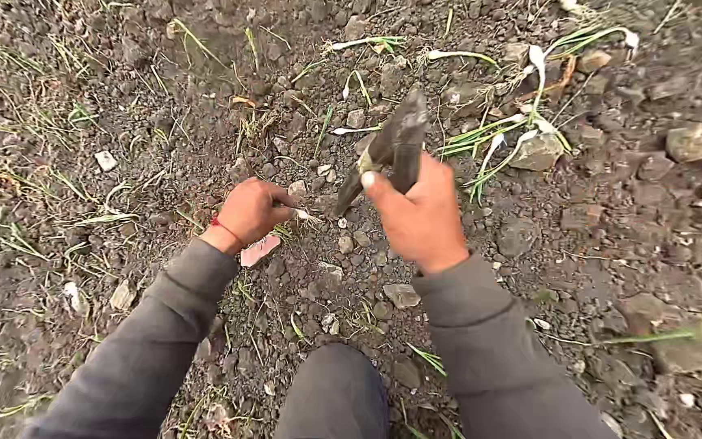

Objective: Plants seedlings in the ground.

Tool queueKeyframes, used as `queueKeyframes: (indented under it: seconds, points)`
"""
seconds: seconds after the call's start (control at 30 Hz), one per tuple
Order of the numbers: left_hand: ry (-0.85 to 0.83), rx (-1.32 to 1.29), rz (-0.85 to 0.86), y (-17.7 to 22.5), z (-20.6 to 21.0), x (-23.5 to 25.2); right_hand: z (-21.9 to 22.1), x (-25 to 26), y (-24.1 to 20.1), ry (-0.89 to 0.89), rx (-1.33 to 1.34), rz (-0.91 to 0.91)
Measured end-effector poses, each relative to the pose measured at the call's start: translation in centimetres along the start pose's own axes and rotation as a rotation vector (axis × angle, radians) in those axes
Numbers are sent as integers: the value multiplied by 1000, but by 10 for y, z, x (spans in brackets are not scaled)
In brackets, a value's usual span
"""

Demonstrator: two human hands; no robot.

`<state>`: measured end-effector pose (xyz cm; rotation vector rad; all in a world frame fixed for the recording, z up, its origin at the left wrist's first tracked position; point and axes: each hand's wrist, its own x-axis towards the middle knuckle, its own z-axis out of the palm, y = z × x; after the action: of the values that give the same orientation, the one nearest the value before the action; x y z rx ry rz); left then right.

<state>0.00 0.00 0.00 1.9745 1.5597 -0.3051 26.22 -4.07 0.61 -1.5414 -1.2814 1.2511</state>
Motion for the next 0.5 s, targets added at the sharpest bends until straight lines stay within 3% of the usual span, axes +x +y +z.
queueKeyframes:
  seconds: [0.03, 0.1, 0.2, 0.3, 0.43, 0.5]
  points:
    - [-3, 28, 8, 8, 9, 4, 37, -7, 29, -98, -106, 111]
    - [-16, 139, 46, 33, 37, 13, 61, -23, 55, -203, -219, 219]
    - [-54, 318, 167, 51, 99, 13, 16, -45, 32, -136, -182, 193]
    - [-138, 244, 142, 46, 99, 15, -48, -79, 22, 8, -114, 71]
    - [302, 59, 125, 58, 52, 70, -68, -98, 77, 1, -257, 167]
    - [385, 139, 87, 71, 42, 121, -73, -94, 79, -49, -272, 225]
